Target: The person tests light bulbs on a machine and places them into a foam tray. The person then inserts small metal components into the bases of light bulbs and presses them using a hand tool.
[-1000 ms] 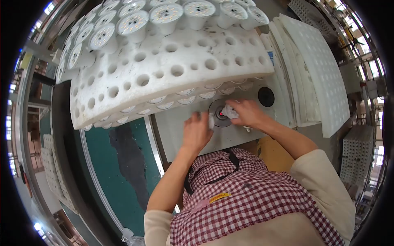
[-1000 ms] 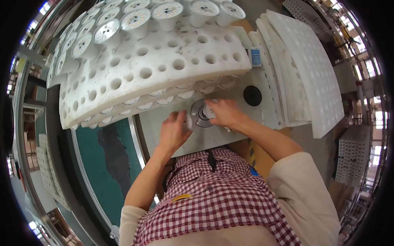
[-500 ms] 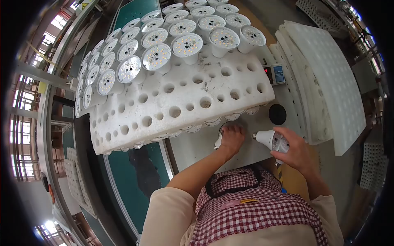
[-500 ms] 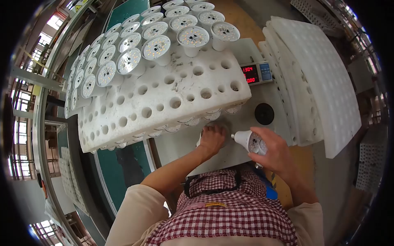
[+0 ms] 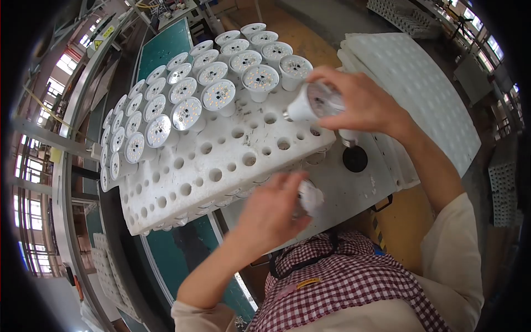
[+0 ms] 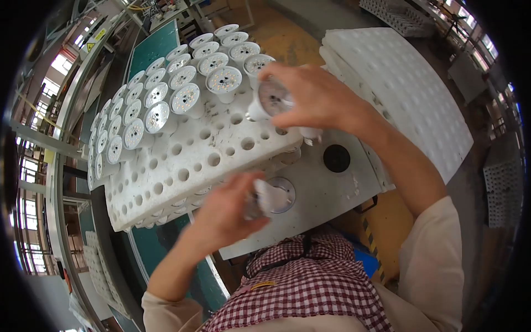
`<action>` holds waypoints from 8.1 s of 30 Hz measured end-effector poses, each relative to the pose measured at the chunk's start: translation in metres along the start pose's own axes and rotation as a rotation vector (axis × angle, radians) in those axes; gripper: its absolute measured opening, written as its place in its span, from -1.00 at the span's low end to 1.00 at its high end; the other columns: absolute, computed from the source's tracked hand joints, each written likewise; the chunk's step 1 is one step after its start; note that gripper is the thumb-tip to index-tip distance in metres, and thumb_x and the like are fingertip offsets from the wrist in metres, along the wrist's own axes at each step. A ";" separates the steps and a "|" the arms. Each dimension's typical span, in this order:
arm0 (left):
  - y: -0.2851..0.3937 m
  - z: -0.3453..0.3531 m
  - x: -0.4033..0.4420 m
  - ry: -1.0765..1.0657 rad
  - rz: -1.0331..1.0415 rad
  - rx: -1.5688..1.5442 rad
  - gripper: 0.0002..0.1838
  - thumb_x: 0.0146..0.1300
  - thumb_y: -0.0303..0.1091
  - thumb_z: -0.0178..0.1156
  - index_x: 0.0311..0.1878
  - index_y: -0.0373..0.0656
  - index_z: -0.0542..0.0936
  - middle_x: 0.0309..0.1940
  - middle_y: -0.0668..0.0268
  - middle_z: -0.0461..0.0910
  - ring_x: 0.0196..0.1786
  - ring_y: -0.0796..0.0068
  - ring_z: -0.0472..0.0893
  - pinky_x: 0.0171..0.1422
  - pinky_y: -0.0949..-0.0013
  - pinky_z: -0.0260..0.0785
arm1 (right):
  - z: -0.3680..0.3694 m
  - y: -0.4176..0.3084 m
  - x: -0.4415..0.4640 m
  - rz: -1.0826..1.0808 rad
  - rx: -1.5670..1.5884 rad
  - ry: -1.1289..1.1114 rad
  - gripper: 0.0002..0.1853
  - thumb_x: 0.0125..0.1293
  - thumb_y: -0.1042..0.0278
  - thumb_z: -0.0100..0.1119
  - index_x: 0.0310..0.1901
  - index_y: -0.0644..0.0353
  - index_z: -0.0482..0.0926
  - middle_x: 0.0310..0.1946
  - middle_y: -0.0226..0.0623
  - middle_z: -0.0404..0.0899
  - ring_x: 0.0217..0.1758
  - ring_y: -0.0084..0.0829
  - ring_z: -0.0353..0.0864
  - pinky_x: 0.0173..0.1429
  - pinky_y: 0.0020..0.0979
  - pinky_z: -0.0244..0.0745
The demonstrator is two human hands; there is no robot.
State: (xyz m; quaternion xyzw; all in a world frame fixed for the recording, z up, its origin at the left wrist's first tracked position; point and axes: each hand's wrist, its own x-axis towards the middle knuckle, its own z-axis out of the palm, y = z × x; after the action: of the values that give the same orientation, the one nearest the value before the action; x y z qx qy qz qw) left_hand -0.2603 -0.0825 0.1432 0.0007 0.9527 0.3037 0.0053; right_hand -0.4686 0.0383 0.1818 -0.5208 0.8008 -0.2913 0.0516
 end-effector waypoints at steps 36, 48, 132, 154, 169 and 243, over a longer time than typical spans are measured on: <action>-0.001 0.165 -0.198 0.898 -1.037 -0.217 -0.89 0.17 -0.50 0.10 -0.24 -0.24 0.56 -0.47 0.13 0.59 -0.49 0.45 0.56 -0.35 0.41 0.39 | 0.233 0.001 -0.126 -0.935 0.569 -0.668 -0.82 0.17 0.16 0.10 -0.40 0.07 0.48 -0.48 -0.30 0.50 -0.39 -0.27 0.54 -0.29 -0.33 0.44; 0.093 0.421 -0.433 2.431 -1.552 -1.802 -0.38 0.13 -0.18 0.21 0.13 -0.39 0.25 0.14 0.07 0.31 0.07 0.15 0.44 0.09 0.16 0.40 | 0.312 -0.032 -0.188 -0.247 0.649 -1.543 -0.72 0.24 0.14 0.10 -0.14 0.15 0.58 -0.40 -0.26 0.61 -0.36 -0.48 0.59 -0.23 -0.44 0.49; 0.050 0.263 -0.486 0.949 -1.617 0.535 -0.53 -0.10 -0.39 0.30 -0.03 -0.17 0.48 -0.07 0.15 0.44 0.03 0.15 0.39 0.11 0.17 0.21 | 0.440 -0.330 -0.218 -1.460 0.683 -0.955 -0.88 0.13 0.41 0.15 -0.29 0.21 0.54 -0.42 -0.25 0.56 -0.35 -0.28 0.56 -0.27 -0.34 0.46; 0.013 0.243 -0.524 1.103 -1.453 0.843 -0.48 -0.15 -0.34 0.38 -0.03 -0.16 0.49 -0.16 0.17 0.47 -0.03 0.15 0.43 0.14 0.16 0.21 | 0.513 -0.371 -0.225 -1.648 0.520 -0.506 -0.61 0.08 0.08 0.23 -0.09 0.05 0.46 -0.62 -0.40 0.48 -0.56 -0.39 0.53 -0.44 -0.31 0.40; -0.075 0.235 -0.668 1.368 -1.879 0.327 -0.48 -0.02 -0.13 0.28 -0.01 -0.22 0.50 -0.30 0.11 0.61 -0.19 0.20 0.59 -0.05 0.28 0.37 | 0.561 -0.373 -0.201 -1.421 0.335 -0.608 -0.66 0.10 0.09 0.21 -0.20 0.14 0.45 -0.56 -0.25 0.55 -0.51 -0.20 0.57 -0.46 -0.21 0.40; 0.020 0.304 -0.495 0.938 -1.703 0.353 -0.89 0.01 -0.41 0.21 -0.44 -0.26 0.60 -0.54 0.18 0.57 -0.40 0.18 0.55 -0.28 0.22 0.37 | 0.567 -0.383 -0.193 -1.028 0.537 -0.690 -0.61 0.12 0.12 0.10 -0.06 0.17 0.48 -0.46 -0.08 0.60 -0.36 -0.06 0.60 -0.23 -0.15 0.48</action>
State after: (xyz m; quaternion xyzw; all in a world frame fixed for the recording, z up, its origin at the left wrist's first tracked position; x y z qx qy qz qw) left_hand 0.2374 0.1076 -0.0880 -0.8049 0.5721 0.0216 -0.1564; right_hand 0.1455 -0.1395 -0.1289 -0.8678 0.2886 -0.2849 0.2870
